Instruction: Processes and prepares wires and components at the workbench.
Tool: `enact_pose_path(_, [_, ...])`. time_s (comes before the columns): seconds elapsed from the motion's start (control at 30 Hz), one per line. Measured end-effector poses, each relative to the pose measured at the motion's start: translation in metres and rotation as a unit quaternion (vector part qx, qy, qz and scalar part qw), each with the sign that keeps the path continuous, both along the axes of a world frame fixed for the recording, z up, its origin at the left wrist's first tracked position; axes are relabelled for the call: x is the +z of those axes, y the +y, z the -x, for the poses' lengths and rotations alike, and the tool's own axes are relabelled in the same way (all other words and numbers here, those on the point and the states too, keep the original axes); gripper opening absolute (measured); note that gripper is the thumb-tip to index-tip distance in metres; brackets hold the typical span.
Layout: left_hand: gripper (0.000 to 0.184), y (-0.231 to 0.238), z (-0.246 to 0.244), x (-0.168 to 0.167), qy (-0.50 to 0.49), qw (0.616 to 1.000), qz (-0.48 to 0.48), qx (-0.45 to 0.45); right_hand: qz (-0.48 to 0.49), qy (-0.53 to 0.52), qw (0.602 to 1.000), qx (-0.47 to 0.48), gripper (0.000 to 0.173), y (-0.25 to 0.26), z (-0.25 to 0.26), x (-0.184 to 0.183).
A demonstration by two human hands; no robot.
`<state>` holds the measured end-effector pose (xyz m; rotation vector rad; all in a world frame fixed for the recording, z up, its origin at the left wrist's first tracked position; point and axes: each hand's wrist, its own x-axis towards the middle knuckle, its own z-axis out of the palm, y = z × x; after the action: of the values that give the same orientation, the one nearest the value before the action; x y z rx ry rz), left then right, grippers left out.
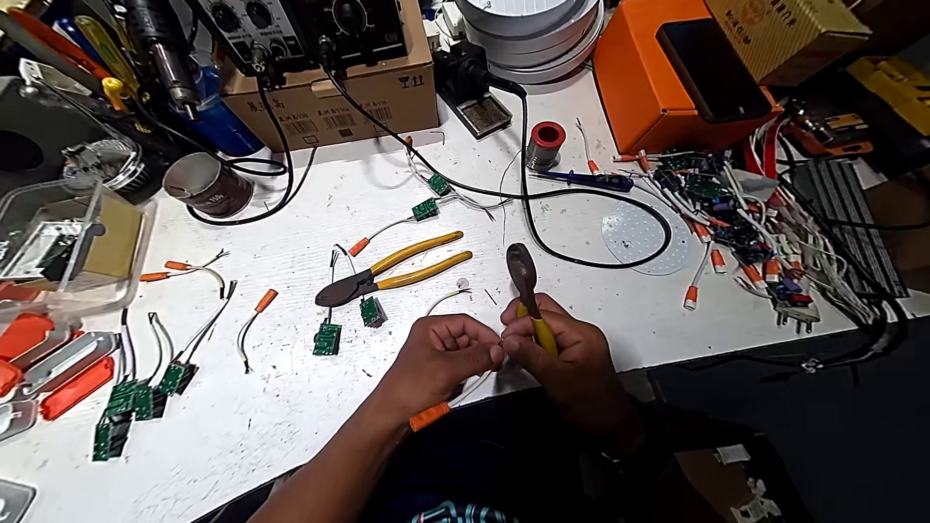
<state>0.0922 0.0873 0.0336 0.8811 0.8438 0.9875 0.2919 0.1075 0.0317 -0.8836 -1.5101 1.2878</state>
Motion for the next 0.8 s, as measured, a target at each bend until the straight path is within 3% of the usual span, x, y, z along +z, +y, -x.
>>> enact_pose_path(0.5, [0.004,0.001,0.001,0.008,0.025,0.999,-0.015,0.041,-0.008,-0.011,1.0,-0.013,0.014,-0.004,-0.002,0.001])
enact_pose_path(0.8, [0.003,0.01,0.012,0.027,0.012,0.995,-0.046,0.084,-0.048,-0.192,0.98,-0.012,0.036,-0.026,-0.03,0.008])
